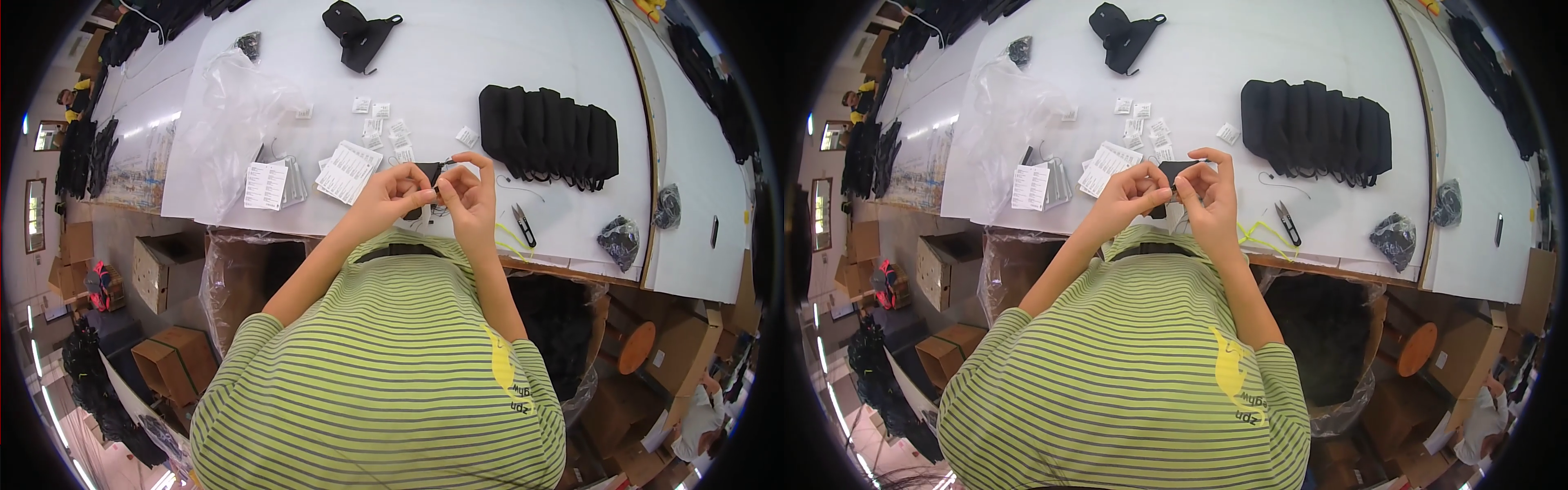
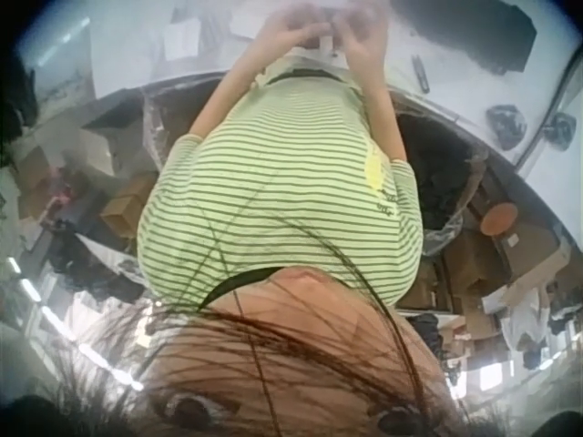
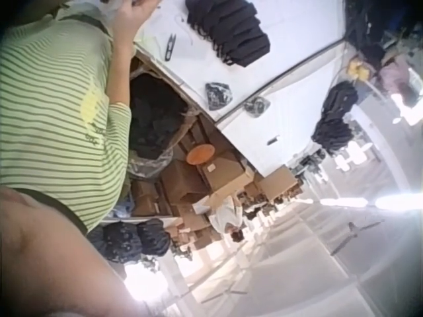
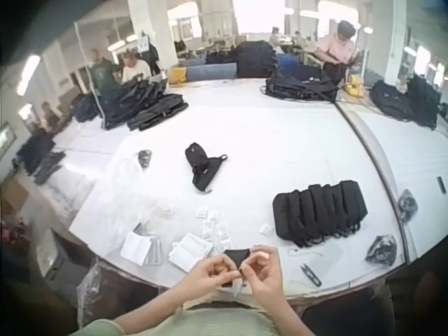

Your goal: Inspecting and preparing black fabric pouches and attaching small components at a workbench.

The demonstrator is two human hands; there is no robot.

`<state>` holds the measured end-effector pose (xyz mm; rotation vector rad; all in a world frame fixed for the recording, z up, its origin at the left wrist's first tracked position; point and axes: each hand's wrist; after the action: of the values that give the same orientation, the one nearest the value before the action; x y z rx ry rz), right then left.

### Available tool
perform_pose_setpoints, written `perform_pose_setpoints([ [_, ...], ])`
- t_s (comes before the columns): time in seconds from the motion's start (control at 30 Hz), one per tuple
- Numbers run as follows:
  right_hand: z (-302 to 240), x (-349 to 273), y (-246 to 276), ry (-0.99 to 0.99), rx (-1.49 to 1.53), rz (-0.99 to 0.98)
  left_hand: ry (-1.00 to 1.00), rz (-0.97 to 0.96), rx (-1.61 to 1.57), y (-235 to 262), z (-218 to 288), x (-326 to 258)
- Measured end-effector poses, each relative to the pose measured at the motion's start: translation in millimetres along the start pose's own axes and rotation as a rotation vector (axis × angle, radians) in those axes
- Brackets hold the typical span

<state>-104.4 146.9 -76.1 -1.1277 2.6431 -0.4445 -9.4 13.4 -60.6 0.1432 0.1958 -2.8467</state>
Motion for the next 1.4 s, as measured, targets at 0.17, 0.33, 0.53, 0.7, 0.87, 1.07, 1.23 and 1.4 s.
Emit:
perform_pose_setpoints([
  [0.17, 2.2, -0.2, -0.2, -0.007, 0.004, 0.001, 0.028, 0.011, -0.033, -0.2, 3.6, -0.1],
  [0.33, 2.7, -1.3, -2.1, -0.006, 0.031, -0.015, -0.016, -0.01, -0.038, 1.3, -1.0, 1.2],
  [0.53, 4.1, -3.0, -3.2, -0.002, 0.011, -0.018, -0.04, 0.06, -0.025, -4.7, -6.4, -3.6],
  [0.7, -3.3, -3.4, -6.7, 0.059, -0.082, 0.076, -0.096, 0.11, 0.07, -7.9, 2.6, -8.6],
  [0.87, -2.9, -6.0, -6.2, 0.058, -0.09, 0.091, -0.089, 0.098, 0.122, -5.5, 5.0, -11.5],
  [1.07, -2.5, -8.5, -7.2, 0.088, -0.127, 0.056, -0.104, 0.1, 0.098, -5.4, 7.1, -12.4],
  [1.23, -4.8, -7.0, -6.9, 0.1, -0.189, 0.01, -0.092, 0.06, -0.008, 1.2, -3.2, -9.4],
  [1.4, -15.9, -4.7, -3.7, 0.086, -0.091, 0.056, -0.13, 0.027, 0.073, 12.6, -11.9, 2.2],
])
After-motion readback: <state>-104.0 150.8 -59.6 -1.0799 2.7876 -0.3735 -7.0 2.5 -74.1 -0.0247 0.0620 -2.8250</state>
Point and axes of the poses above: each hand's wrist, its own x-axis towards the middle knuckle, its own y-axis out of the back of the hand, z = x × y, and after that the axes turned 8 degrees about -y, right-handed
